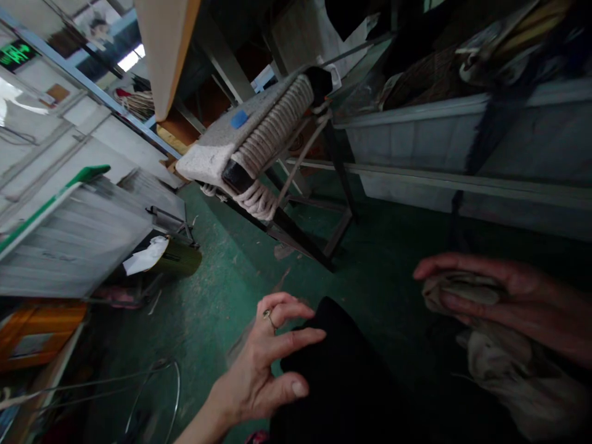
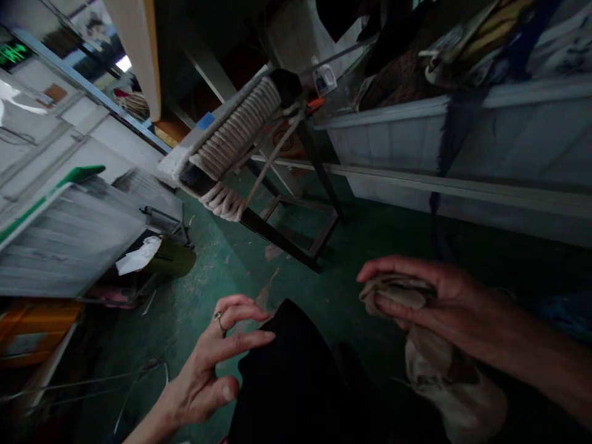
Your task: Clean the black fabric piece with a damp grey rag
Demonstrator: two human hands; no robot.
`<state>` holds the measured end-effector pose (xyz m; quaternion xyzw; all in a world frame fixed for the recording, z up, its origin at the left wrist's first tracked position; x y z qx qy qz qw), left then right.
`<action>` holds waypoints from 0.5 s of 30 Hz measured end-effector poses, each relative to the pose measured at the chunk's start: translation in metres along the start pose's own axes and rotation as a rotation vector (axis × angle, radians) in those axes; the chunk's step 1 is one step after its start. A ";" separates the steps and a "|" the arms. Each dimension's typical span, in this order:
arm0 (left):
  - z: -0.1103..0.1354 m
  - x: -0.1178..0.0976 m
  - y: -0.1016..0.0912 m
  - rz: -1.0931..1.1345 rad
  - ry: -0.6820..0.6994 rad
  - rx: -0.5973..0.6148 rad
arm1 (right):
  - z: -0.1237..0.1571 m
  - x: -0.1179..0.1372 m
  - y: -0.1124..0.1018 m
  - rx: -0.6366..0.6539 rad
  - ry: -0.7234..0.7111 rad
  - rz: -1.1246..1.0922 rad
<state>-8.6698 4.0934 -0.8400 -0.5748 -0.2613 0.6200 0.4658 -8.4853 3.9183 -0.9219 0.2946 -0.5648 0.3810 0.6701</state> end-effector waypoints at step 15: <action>-0.021 0.008 0.018 0.209 0.048 -0.102 | -0.012 0.054 0.082 0.407 -0.287 0.300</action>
Point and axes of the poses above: each hand's wrist, its own z-axis away from the middle knuckle, its own y-axis out of the palm, x = y × z, the point moved 7 cm from there along -z, towards the middle knuckle, and after that the axes turned 11 degrees about x, right-handed, at the moved point
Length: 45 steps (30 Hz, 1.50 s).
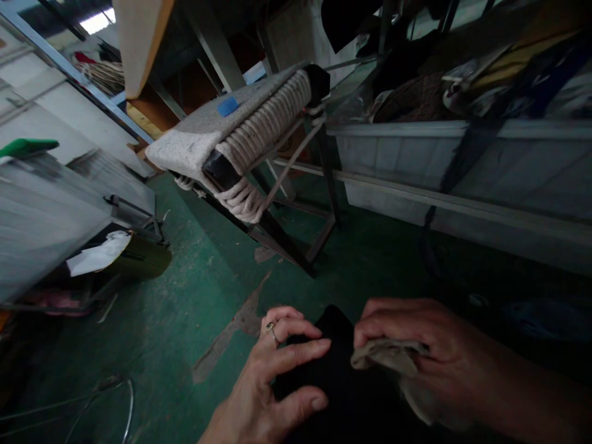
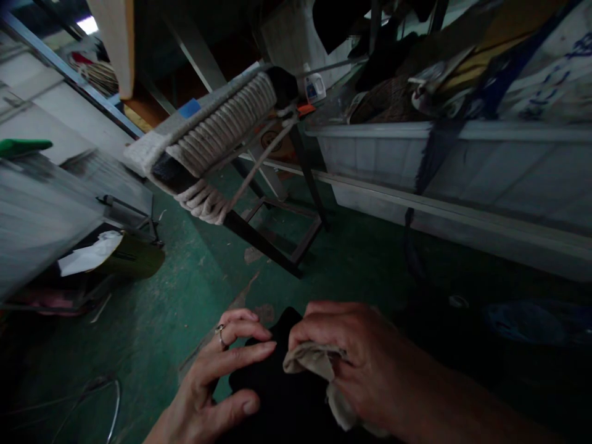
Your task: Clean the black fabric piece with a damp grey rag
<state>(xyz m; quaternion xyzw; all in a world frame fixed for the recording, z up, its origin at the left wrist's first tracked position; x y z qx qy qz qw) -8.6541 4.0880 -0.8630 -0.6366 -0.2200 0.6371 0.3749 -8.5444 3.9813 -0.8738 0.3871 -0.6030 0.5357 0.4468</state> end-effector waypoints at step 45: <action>-0.006 0.003 0.000 0.047 0.015 -0.048 | -0.001 0.000 0.013 0.020 -0.157 0.245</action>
Point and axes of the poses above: each hand's wrist, its own z-axis away from the middle knuckle, its own y-axis out of the palm, x = y × z, the point moved 7 cm from there along -z, towards the middle knuckle, and after that the axes turned 11 degrees about x, right-handed, at the moved point
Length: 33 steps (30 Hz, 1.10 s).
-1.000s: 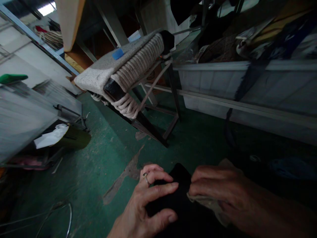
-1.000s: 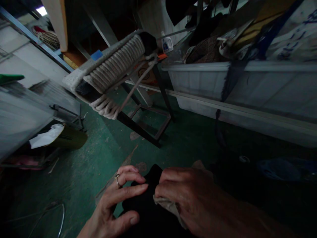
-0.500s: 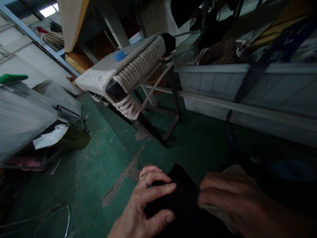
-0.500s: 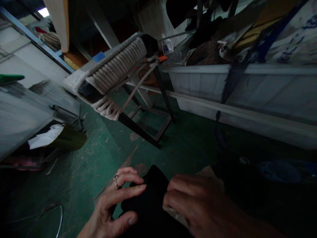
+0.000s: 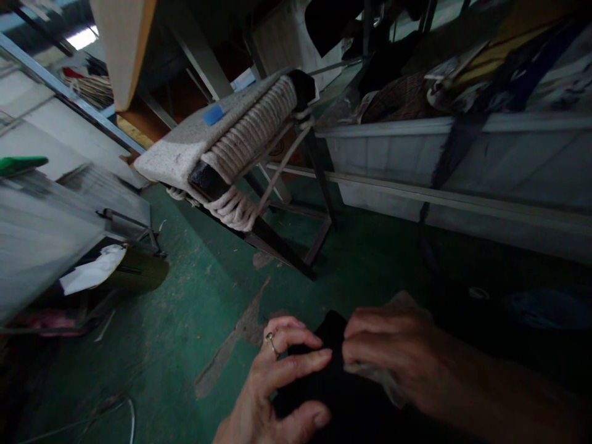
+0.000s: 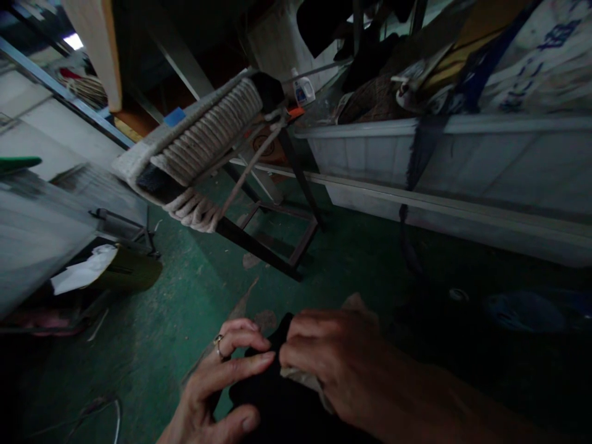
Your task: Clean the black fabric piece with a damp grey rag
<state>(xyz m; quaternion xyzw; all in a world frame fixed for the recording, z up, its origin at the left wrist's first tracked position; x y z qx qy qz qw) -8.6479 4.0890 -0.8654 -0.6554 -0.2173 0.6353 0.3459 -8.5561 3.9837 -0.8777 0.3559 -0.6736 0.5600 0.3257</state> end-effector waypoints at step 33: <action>0.011 0.016 0.009 0.030 -0.059 -0.025 | 0.001 -0.013 -0.009 0.015 0.114 -0.242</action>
Point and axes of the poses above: each hand's wrist, its own z-axis away from the middle knuckle, its own y-axis out of the palm, x = y × z, the point moved 7 cm from there along -z, towards the middle knuckle, and after that the axes turned 11 degrees about x, right-handed, at the moved point
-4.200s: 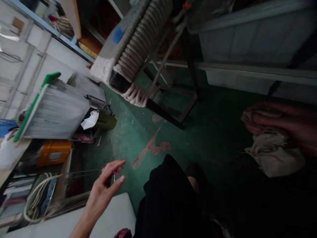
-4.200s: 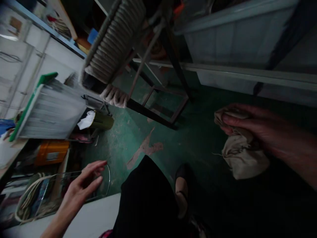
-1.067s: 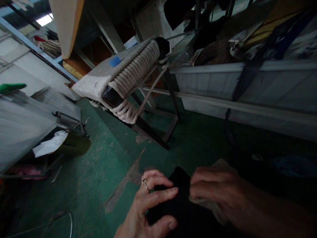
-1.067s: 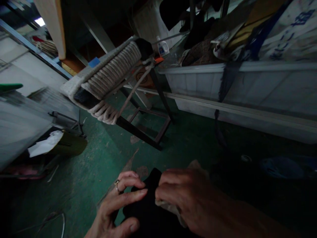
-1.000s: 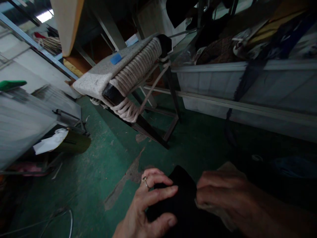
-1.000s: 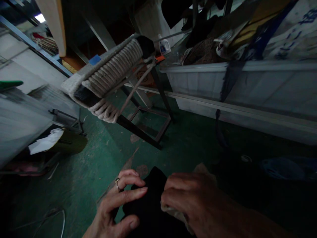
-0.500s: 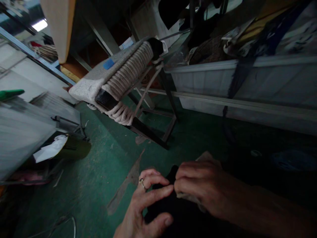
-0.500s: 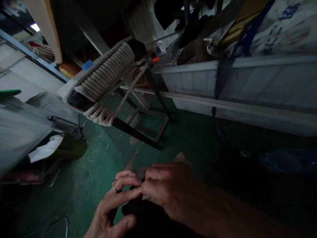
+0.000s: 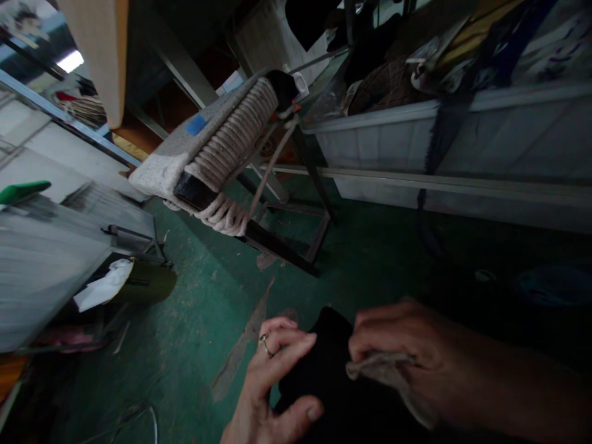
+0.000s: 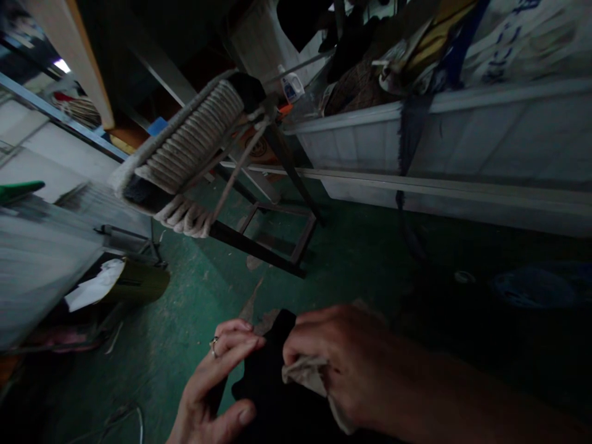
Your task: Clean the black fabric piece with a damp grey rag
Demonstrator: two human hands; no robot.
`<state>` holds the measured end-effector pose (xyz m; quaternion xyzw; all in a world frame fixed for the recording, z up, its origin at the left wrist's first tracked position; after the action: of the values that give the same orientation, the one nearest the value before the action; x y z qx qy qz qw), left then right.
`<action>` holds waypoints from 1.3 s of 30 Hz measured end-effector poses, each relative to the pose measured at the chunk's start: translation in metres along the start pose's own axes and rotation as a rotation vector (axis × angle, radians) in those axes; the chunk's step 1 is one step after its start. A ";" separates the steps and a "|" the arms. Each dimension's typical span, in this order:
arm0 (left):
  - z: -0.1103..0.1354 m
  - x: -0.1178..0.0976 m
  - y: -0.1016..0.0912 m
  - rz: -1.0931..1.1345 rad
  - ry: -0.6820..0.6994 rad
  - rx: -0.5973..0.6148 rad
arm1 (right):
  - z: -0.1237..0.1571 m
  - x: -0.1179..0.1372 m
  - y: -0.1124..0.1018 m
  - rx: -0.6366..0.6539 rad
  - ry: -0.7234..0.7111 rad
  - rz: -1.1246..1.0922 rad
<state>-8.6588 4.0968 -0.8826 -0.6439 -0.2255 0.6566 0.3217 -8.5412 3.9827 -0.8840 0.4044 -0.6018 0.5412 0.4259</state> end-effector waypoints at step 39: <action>0.002 0.025 -0.003 0.233 -0.182 -0.134 | 0.008 -0.016 -0.006 -0.014 0.081 -0.006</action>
<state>-8.6596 4.1167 -0.8976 -0.6237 -0.2206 0.7285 0.1779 -8.5311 3.9751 -0.8982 0.3809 -0.5865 0.5516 0.4545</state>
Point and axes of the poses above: each hand's wrist, its own z-axis away from the middle knuckle, its own y-axis out of the palm, x = y × z, the point moved 7 cm from there along -z, towards the middle knuckle, and after that the axes turned 11 degrees about x, right-handed, at the moved point
